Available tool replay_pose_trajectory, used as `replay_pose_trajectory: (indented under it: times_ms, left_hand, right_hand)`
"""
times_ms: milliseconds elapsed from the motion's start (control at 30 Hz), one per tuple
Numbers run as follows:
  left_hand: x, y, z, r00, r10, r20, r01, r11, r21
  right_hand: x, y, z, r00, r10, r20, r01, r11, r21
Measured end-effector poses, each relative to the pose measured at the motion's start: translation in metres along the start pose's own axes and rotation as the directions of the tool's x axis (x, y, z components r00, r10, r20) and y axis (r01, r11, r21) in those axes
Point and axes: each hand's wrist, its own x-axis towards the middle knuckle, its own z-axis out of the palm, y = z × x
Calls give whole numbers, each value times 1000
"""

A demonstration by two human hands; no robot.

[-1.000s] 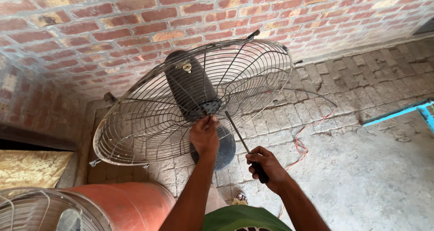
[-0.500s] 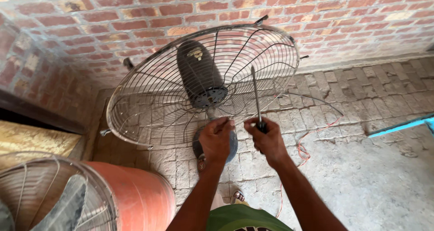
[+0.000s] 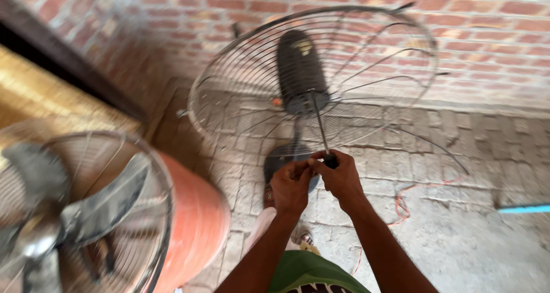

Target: The person uses a screwdriver to tighten the central hub of a standing fan. They repeatedly adjust the screw on the fan's motor housing while holding the fan cage steady with their other hand.

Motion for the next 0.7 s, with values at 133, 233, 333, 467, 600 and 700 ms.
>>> replay_pose_trajectory:
  times_ms: [133, 233, 333, 467, 600, 700]
  left_hand:
    - [-15, 0, -35, 994, -39, -100, 40, 999, 3]
    - [-24, 2, -57, 984, -19, -179, 24, 999, 27]
    - [-35, 10, -81, 965, -20, -261, 43, 996, 82]
    - [-45, 26, -118, 945, 40, -324, -13, 996, 87]
    - [-61, 47, -173, 930, 87, -356, -10, 977, 213]
    - [-75, 63, -218, 917, 95, -388, -18, 980, 197]
  right_hand:
    - [-15, 2, 32, 994, 72, 79, -67, 996, -67]
    - [-22, 5, 53, 987, 53, 151, -41, 996, -82]
    - [-26, 7, 77, 976, 75, 203, -57, 994, -93]
    - [-35, 10, 114, 958, 54, 282, -34, 997, -76]
    - [-45, 15, 166, 928, 69, 367, -59, 997, -40]
    - [-60, 21, 210, 904, 34, 426, -45, 999, 16]
